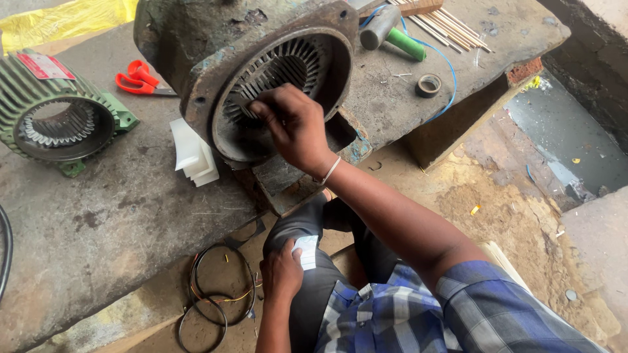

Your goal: The person inserts small white rectangular pieces into the slots of an electric motor stator. They handle the pieces one at a time, placing them into the stator's interior slots while seated at a workbench.

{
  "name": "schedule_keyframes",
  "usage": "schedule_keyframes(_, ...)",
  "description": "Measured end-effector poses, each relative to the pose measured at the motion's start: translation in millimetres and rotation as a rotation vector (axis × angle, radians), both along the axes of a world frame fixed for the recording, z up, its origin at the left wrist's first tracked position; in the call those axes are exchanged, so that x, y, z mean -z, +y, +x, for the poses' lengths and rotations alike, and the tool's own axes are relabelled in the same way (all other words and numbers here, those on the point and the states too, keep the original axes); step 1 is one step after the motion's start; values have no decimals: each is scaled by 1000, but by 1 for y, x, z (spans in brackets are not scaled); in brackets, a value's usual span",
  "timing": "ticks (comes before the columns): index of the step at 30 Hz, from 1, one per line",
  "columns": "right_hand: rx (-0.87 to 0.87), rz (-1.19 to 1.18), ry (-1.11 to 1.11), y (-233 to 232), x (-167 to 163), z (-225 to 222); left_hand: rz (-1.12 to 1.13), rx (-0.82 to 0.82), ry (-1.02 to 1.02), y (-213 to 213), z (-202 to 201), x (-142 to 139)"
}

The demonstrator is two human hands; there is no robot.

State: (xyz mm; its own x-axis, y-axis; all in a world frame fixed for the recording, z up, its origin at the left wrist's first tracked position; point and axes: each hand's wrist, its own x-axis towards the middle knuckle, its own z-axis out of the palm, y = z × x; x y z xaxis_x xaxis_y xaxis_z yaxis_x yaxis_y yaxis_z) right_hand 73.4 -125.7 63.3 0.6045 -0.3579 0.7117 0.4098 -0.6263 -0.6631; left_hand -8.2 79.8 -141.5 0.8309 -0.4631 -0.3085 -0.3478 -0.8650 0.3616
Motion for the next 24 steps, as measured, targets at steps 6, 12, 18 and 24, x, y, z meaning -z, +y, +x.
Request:
schedule_keyframes(6,33,-173,-46,-1,-13,-7,7,-9,26,1,0,2)
schedule_keyframes(12,75,-280,-66,-5,-19,-8,-77,22,-61,-1,-1,0)
schedule_keyframes(18,103,-381,-72,-9,-25,-6,33,-16,41,-1,0,-3)
schedule_keyframes(24,126,-439,-54,-14,-28,-12,17,-19,16,-2,0,-3)
